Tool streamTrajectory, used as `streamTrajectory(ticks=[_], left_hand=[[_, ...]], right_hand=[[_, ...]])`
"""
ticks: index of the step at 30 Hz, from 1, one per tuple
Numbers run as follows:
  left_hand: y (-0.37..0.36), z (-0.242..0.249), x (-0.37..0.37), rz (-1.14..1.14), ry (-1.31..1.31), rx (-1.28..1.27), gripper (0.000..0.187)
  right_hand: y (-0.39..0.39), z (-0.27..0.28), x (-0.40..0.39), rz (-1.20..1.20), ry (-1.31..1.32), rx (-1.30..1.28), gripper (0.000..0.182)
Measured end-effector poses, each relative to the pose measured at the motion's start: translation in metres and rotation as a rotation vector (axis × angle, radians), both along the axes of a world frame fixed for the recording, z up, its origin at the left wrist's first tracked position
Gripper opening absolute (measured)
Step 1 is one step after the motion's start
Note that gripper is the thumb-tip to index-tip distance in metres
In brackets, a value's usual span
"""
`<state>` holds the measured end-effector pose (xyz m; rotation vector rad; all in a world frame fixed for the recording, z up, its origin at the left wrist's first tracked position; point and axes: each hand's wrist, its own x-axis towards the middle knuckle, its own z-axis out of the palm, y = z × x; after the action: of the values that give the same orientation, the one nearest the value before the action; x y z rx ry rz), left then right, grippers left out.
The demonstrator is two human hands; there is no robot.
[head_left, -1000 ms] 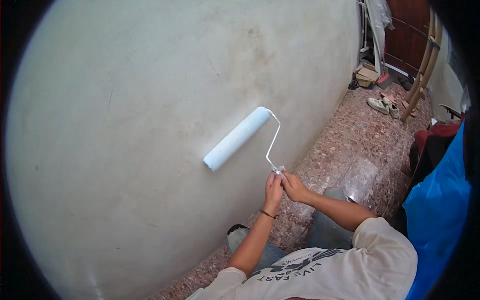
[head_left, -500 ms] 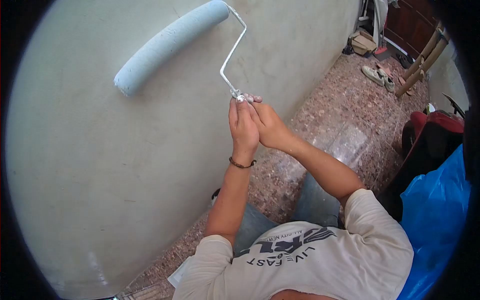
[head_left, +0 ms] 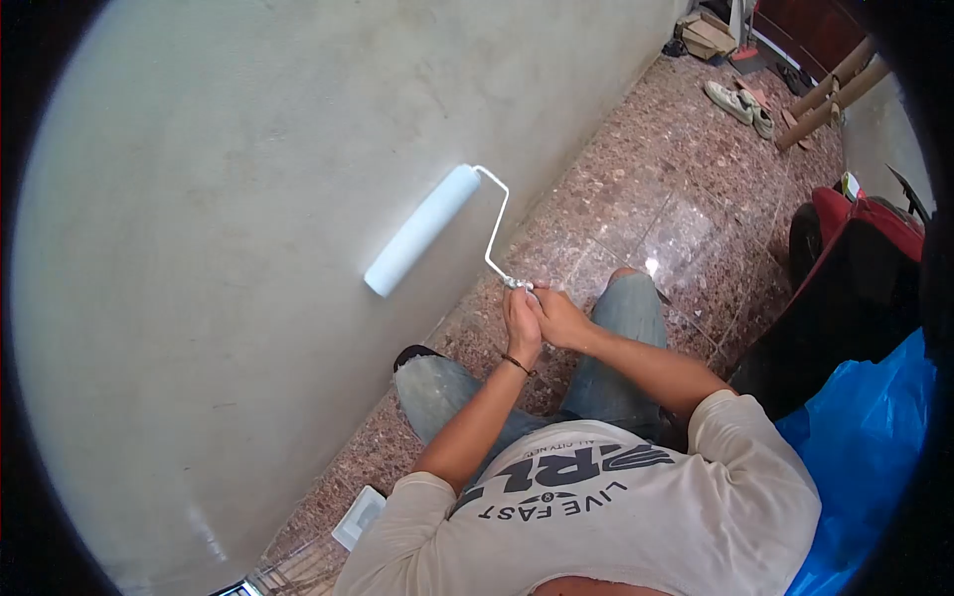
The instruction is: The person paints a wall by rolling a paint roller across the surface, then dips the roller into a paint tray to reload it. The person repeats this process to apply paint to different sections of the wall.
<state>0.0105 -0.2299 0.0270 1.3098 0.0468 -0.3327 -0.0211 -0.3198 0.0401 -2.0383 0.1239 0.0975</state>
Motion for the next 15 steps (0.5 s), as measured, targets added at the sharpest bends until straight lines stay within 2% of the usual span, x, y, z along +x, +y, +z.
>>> streamTrajectory(ticks=[2,6,9,12,13,15], left_hand=[[-0.001,-0.048,-0.001,0.015,0.108,-0.018,0.026],[-0.005,-0.056,-0.009,0.060,0.378,-0.079,0.022],[-0.003,-0.109,0.000,0.055,0.499,-0.134,0.020],[-0.009,-0.103,0.003,0.123,0.573,-0.042,0.022],[-0.003,-0.143,0.012,0.071,0.625,-0.109,0.022],[-0.003,-0.150,0.018,0.035,0.683,-0.121,0.022]], right_hand=[[-0.003,-0.032,-0.004,0.004,0.043,-0.046,0.042],[-0.004,-0.048,-0.009,0.002,0.186,-0.135,0.049],[-0.004,-0.076,-0.003,-0.012,0.306,-0.154,0.053],[0.000,-0.090,0.003,-0.052,0.385,-0.168,0.054],[-0.001,-0.097,0.007,-0.063,0.384,-0.164,0.054],[0.000,-0.115,0.015,-0.008,0.481,-0.159,0.055]])
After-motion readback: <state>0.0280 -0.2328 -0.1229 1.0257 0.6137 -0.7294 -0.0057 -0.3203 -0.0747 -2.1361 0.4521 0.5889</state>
